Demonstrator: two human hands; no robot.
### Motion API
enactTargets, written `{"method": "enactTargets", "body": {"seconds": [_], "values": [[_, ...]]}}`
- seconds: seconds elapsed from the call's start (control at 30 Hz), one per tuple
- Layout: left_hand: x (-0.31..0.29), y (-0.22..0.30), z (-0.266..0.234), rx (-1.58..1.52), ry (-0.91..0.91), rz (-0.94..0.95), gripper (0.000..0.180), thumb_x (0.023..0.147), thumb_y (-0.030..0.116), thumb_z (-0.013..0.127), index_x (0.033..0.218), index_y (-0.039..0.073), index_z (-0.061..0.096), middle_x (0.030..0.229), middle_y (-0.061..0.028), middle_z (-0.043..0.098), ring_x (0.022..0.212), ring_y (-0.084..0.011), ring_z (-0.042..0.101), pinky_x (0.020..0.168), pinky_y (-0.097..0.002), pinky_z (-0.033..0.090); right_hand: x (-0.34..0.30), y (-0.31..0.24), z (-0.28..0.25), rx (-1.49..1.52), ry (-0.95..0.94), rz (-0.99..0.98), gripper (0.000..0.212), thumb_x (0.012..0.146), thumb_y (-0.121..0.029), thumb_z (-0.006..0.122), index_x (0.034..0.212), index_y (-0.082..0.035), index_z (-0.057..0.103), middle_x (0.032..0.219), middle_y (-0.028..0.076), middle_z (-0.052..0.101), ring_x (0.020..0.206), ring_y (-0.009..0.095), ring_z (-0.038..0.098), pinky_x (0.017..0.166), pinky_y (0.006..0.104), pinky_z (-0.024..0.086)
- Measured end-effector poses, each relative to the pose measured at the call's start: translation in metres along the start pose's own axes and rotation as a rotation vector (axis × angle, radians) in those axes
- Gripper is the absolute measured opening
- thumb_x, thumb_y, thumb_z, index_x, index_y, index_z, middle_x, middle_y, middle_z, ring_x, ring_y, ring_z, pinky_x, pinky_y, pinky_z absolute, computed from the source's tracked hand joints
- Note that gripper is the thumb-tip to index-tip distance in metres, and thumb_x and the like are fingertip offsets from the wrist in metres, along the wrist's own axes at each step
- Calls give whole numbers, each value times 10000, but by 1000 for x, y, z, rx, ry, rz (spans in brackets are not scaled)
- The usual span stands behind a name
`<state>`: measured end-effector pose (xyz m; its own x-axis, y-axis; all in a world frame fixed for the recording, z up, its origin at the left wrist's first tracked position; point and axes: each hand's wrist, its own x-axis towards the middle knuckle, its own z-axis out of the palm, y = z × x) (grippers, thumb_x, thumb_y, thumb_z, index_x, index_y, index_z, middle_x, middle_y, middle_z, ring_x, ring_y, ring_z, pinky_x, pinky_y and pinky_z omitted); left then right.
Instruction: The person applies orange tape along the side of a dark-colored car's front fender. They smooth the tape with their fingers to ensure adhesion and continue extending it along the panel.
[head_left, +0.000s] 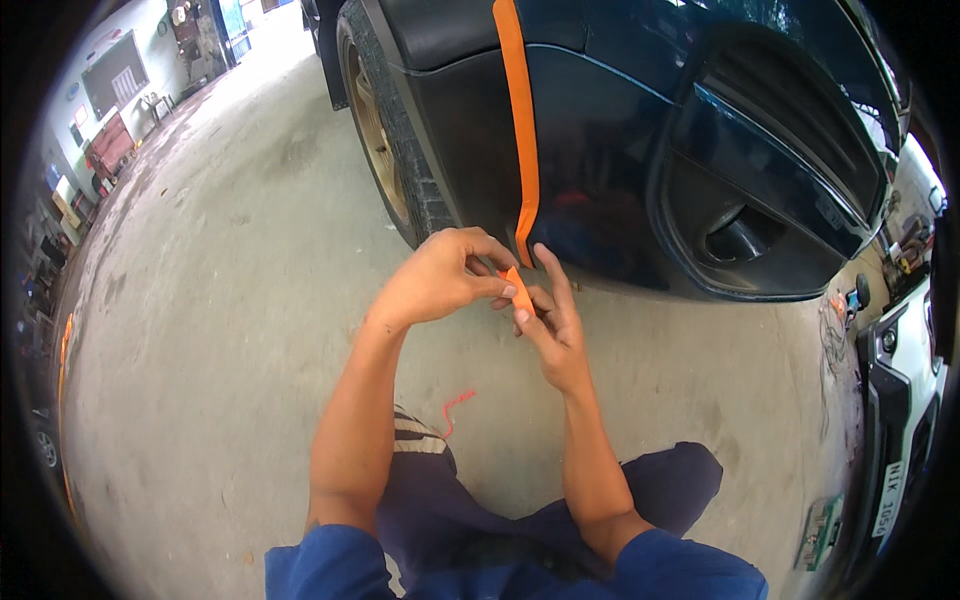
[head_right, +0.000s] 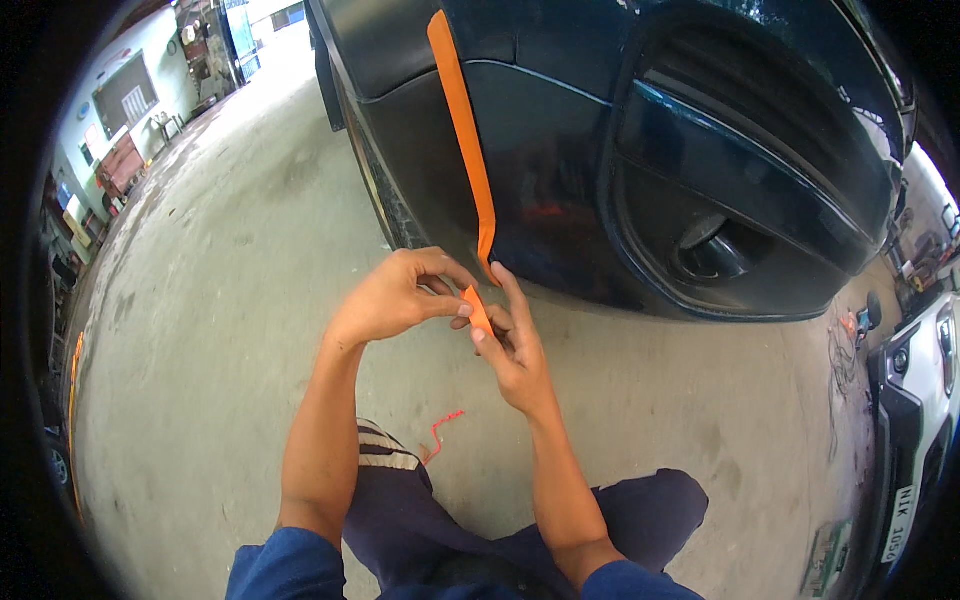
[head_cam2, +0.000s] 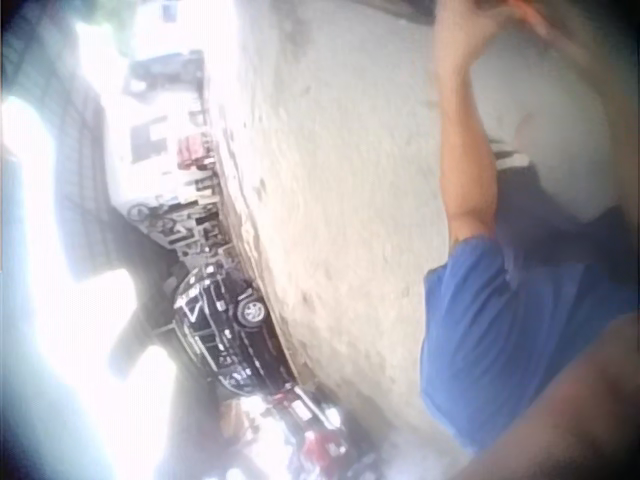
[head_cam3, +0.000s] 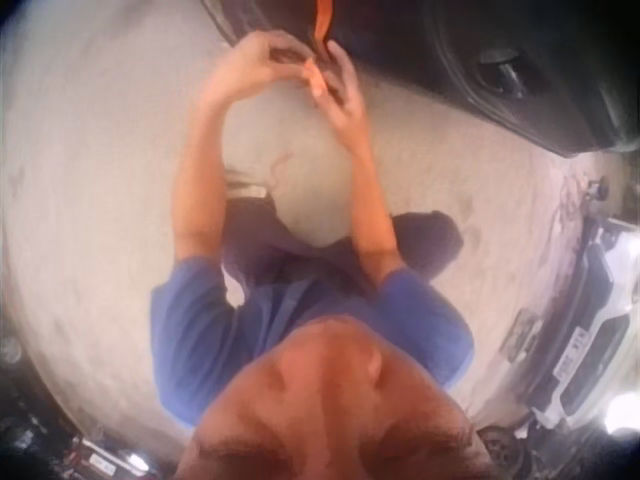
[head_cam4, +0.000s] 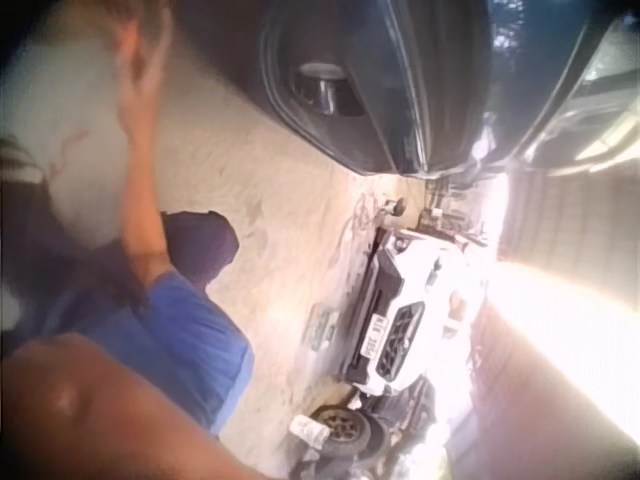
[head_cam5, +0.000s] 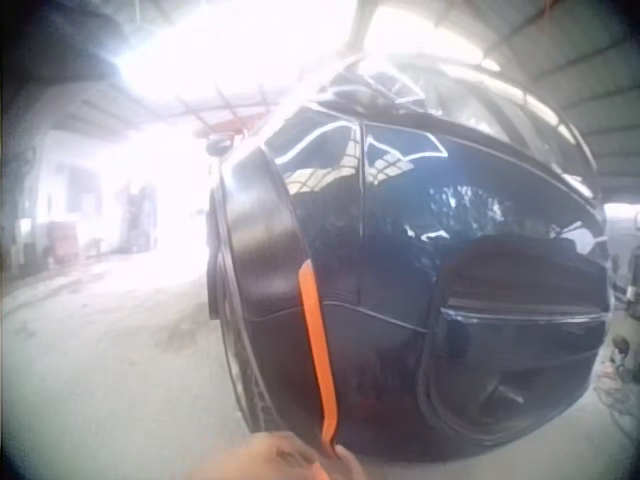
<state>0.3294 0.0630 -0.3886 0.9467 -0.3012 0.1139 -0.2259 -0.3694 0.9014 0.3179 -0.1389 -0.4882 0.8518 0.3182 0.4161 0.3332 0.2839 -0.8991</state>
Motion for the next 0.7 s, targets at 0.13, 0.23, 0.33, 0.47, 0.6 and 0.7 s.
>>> {"method": "enactTargets", "body": {"seconds": [0.13, 0.23, 0.33, 0.47, 0.6, 0.7], "values": [[4, 5, 4, -112, 76, 67, 88, 887, 4, 807, 966, -27, 785, 979, -74, 740, 849, -171, 719, 773, -316, 561, 5, -15, 5, 102, 31, -35, 787, 1074, -147, 617, 1725, -71, 182, 1144, 149, 753, 910, 154, 692, 767, 290, 538], [8, 23, 4, 3, 209, 175, 25, 892, -20, 788, 912, -24, 775, 933, -67, 742, 829, -166, 714, 752, -309, 555, 11, -26, 5, 79, -8, 58, 697, 1074, -156, 633, 1685, -42, 317, 1044, 142, 760, 790, 128, 689, 655, 275, 549], [8, 61, -11, 276, 367, 390, 29, 931, -1, 760, 956, -15, 770, 866, -68, 738, 829, -162, 716, 731, -297, 560, 24, -32, 2, 113, 100, 128, 539, 1072, -184, 669, 1562, -6, 532, 926, 118, 748, 662, 102, 642, 537, 253, 519], [9, 127, -91, 186, 546, 822, 197, 1023, 124, 738, 1154, -23, 752, 944, -65, 744, 847, -132, 709, 745, -294, 580, 36, -37, 8, 21, 135, 215, 412, 1059, -181, 688, 1422, 12, 666, 853, 107, 729, 608, 101, 621, 527, 233, 508], [3, 127, -107, 325, 185, 632, 319, 999, 176, 785, 1273, 16, 753, 1083, -51, 778, 952, -131, 711, 809, -287, 589, 28, -56, 12, 143, 121, 53, 383, 1068, -208, 696, 1397, -12, 689, 878, 94, 720, 608, 72, 600, 513, 251, 535], [-5, 97, -78, 275, 85, 262, 368, 907, 103, 843, 1261, 31, 768, 1189, -77, 756, 994, -161, 722, 864, -312, 609, 29, -70, 10, 117, 119, 7, 363, 1069, -189, 690, 1397, -32, 692, 889, 97, 716, 612, 71, 599, 524, 263, 565]]}}
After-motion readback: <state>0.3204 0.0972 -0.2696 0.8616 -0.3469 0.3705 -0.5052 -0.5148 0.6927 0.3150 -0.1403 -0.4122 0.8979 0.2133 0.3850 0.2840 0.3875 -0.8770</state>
